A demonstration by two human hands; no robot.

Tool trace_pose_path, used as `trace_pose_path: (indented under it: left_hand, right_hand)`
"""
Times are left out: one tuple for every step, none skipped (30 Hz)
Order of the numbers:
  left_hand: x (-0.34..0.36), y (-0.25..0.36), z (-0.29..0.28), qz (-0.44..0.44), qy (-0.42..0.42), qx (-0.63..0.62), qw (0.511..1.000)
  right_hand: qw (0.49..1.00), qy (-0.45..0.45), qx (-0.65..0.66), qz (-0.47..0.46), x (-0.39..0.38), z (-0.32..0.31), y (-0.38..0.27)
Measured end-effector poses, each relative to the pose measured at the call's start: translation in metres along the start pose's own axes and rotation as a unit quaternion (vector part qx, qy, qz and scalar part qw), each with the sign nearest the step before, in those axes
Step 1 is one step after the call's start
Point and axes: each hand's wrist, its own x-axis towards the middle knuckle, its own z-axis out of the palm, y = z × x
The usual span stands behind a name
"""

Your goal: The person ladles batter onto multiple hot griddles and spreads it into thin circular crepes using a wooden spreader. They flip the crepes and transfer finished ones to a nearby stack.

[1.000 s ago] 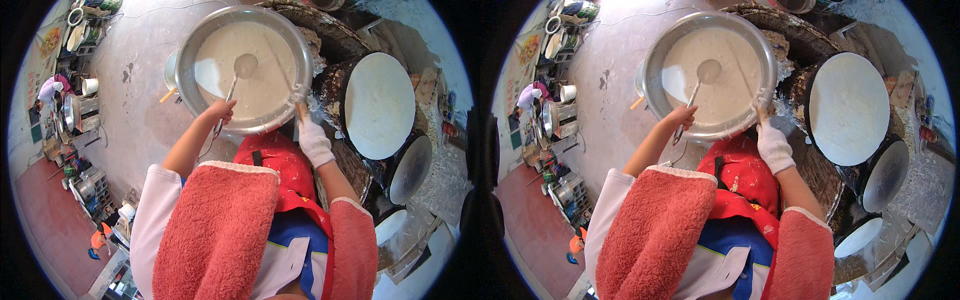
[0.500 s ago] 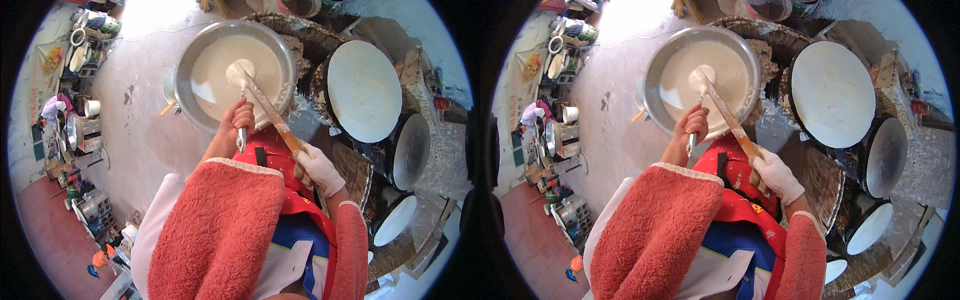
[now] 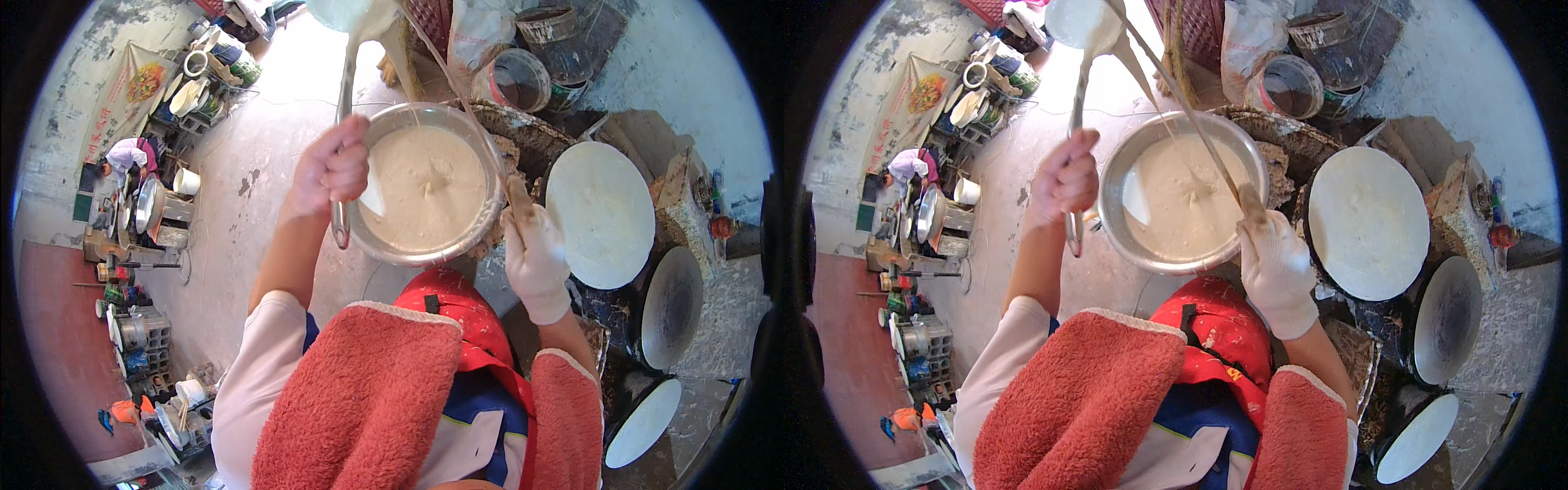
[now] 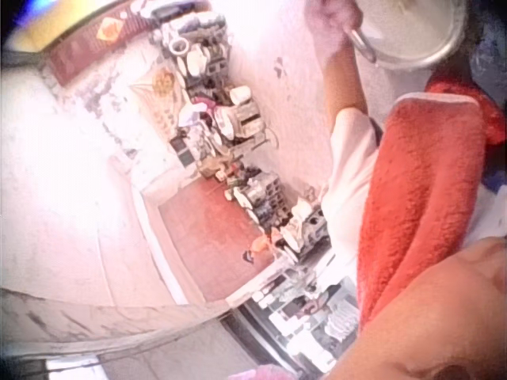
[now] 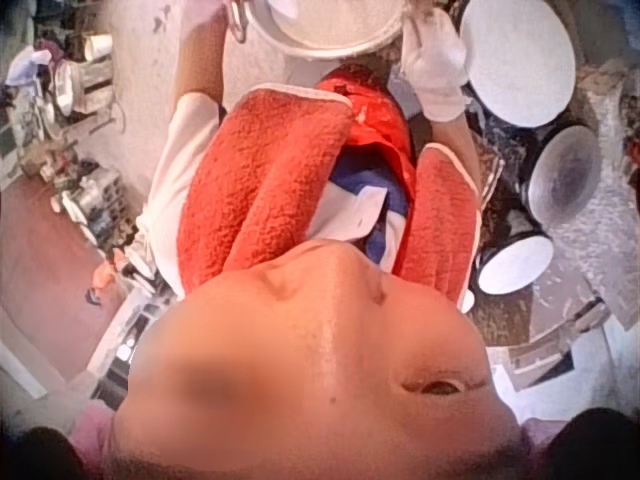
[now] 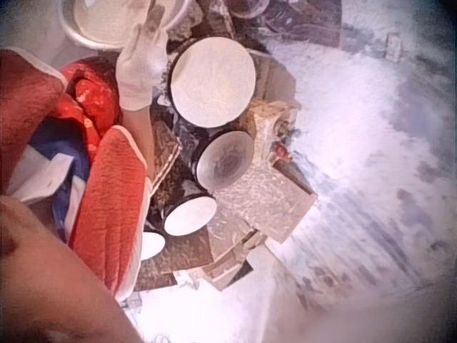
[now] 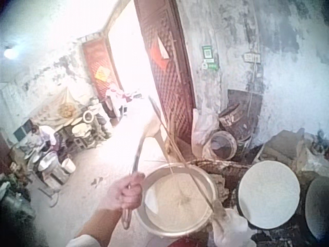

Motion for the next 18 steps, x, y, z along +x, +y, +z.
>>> trace_pose_path:
  left_hand:
    - [-0.007, -0.010, -0.011, 0.012, 0.076, 0.107, 0.991]
    - [-0.016, -0.021, -0.022, -0.009, 0.118, 0.081, 0.990]
    - [-0.025, -0.031, -0.032, -0.036, 0.102, -0.110, 0.988]
    - [-0.032, -0.040, -0.042, -0.064, 0.064, -0.290, 0.953]
    - [-0.037, -0.049, -0.052, -0.054, 0.085, -0.325, 0.940]
    - [-0.040, -0.057, -0.062, -0.042, 0.097, -0.355, 0.929]
    - [-0.044, -0.063, -0.071, -0.024, 0.125, -0.384, 0.915]
    - [-0.052, -0.065, -0.078, -0.040, 0.117, -0.356, 0.926]
    - [-0.061, -0.064, -0.083, -0.050, 0.232, -0.065, 0.969]
    - [-0.070, -0.064, -0.089, -0.052, 0.378, 0.225, 0.896]
    - [-0.077, -0.063, -0.095, -0.068, 0.360, 0.213, 0.906]
    - [-0.082, -0.065, -0.104, -0.080, 0.372, 0.197, 0.904]
    - [-0.086, -0.068, -0.112, -0.090, 0.384, 0.180, 0.901]
    - [-0.089, -0.071, -0.120, -0.102, 0.395, 0.166, 0.898]
    - [-0.089, -0.077, -0.128, -0.117, 0.405, 0.153, 0.894]
    - [-0.089, -0.085, -0.134, -0.124, 0.432, 0.134, 0.883]
    - [-0.087, -0.093, -0.139, -0.106, 0.260, -0.235, 0.931]
    - [-0.083, -0.107, -0.142, -0.108, 0.253, -0.266, 0.924]
  right_hand:
    - [1.000, 0.010, -0.024, -0.016, -0.012, 0.004, 0.009]
    - [0.999, -0.027, -0.043, -0.018, -0.027, 0.008, 0.015]
    - [0.995, -0.068, -0.066, -0.008, -0.046, 0.009, 0.019]
    - [0.990, -0.115, -0.084, 0.002, -0.065, 0.008, 0.024]
    - [0.976, -0.199, -0.077, 0.035, -0.083, 0.004, 0.031]
    - [0.975, -0.208, -0.052, 0.051, -0.101, -0.003, 0.036]
    - [0.979, -0.188, -0.050, 0.055, -0.117, -0.012, 0.041]
    - [0.983, -0.169, -0.042, 0.062, -0.130, -0.020, 0.045]
    - [0.987, -0.136, -0.021, 0.087, -0.141, -0.029, 0.047]
    - [0.992, -0.087, 0.008, 0.096, -0.151, -0.036, 0.048]
    - [0.990, -0.061, 0.024, 0.129, -0.160, -0.044, 0.047]
    - [0.990, -0.033, 0.026, 0.134, -0.166, -0.048, 0.048]
    - [0.978, -0.064, 0.004, 0.200, -0.173, -0.051, 0.046]
    - [0.968, -0.066, 0.000, 0.240, -0.179, -0.052, 0.045]
    - [0.967, -0.074, -0.003, 0.245, -0.185, -0.050, 0.044]
    - [0.967, -0.061, 0.047, 0.244, -0.192, -0.048, 0.042]
    - [0.970, -0.046, 0.051, 0.232, -0.200, -0.044, 0.040]
    - [0.963, -0.058, 0.058, 0.258, -0.210, -0.043, 0.037]
